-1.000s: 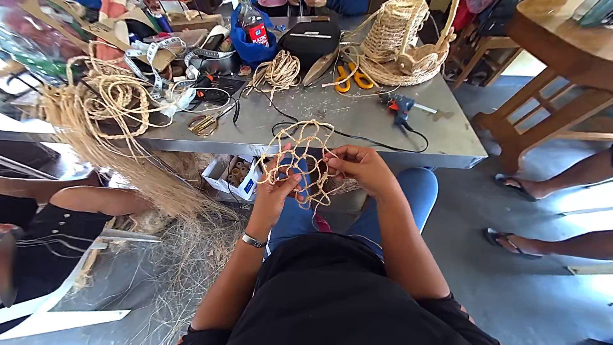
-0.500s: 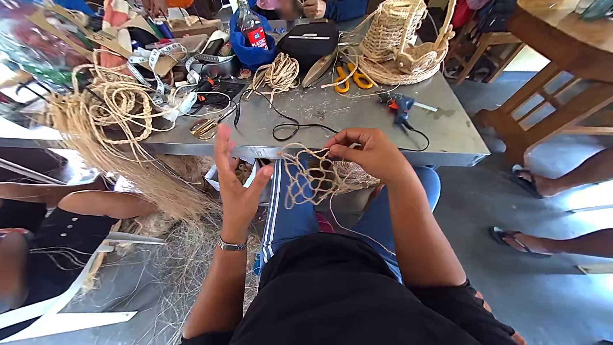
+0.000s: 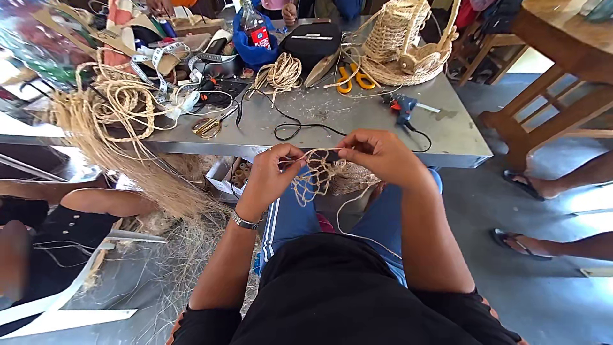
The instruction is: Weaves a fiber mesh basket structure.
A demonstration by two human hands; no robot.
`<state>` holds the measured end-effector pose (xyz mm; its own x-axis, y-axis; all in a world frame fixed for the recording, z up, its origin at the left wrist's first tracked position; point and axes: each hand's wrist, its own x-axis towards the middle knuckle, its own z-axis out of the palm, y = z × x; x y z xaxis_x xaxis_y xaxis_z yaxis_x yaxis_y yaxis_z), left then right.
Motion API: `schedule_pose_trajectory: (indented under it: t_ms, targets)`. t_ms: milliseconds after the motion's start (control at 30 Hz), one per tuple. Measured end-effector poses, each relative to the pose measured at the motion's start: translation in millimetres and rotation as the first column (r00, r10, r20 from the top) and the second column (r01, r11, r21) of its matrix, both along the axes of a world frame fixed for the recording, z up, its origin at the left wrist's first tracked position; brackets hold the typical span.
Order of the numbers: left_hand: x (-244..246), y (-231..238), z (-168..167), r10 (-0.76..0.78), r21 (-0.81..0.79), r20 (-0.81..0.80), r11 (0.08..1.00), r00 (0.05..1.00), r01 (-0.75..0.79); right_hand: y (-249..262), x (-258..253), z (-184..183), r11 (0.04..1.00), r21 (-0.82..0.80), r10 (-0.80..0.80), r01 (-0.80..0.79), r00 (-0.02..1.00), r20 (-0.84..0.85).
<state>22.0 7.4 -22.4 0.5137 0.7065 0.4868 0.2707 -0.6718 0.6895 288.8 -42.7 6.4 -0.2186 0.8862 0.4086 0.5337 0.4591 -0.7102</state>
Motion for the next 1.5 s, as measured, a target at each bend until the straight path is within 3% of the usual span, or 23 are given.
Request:
schedule_pose_trajectory:
  t_ms: [100, 233, 400, 600, 700, 900, 1000, 1100, 1267, 1500]
  targets:
    - [5, 3, -1, -0.014, -0.046, 0.020, 0.999, 1.000, 0.014, 1, -1, 4, 0.992, 0.088, -0.093, 0.095, 0.995, -0.024]
    - [14, -4, -1, -0.043, -0.142, 0.015, 0.989, 0.999, 0.045, 12, -25, 1, 0.980, 0.166, -0.086, 0.107, 0.988, -0.132]
    - [12, -6, -2, -0.057, -0.163, 0.025, 0.985, 0.998, 0.061, 19, -30, -7, 0.984, 0.147, -0.088, 0.102, 0.991, -0.098]
    - [8, -8, 0, -0.086, -0.183, 0.090, 0.978, 0.992, 0.101, 15, -26, -6, 0.994, -0.047, 0.097, -0.101, 0.992, -0.076]
    - [8, -10, 2, -0.093, -0.204, 0.115, 0.972, 0.989, 0.115, 15, -24, -6, 0.986, -0.069, 0.145, -0.152, 0.985, -0.096]
    - [2, -6, 2, -0.186, -0.146, 0.139, 0.968, 0.973, 0.206, 11, -24, -3, 0.986, -0.056, 0.142, -0.154, 0.974, -0.177]
    - [-5, -6, -2, -0.080, -0.098, 0.109, 0.991, 0.991, 0.091, 9, -23, -3, 0.986, -0.054, 0.139, -0.155, 0.964, -0.226]
    - [-6, -7, -3, -0.030, -0.141, 0.138, 0.989, 0.990, 0.050, 11, -22, -4, 0.987, -0.070, 0.132, -0.148, 0.972, -0.194]
    - [-3, -9, -3, -0.068, -0.184, 0.211, 0.977, 0.975, 0.108, 11, -23, -5, 0.980, -0.113, 0.141, -0.161, 0.975, -0.169]
    - [5, -14, 1, -0.105, -0.188, 0.189, 0.972, 0.976, 0.141, 12, -29, -6, 0.978, -0.079, 0.180, -0.195, 0.970, -0.163]
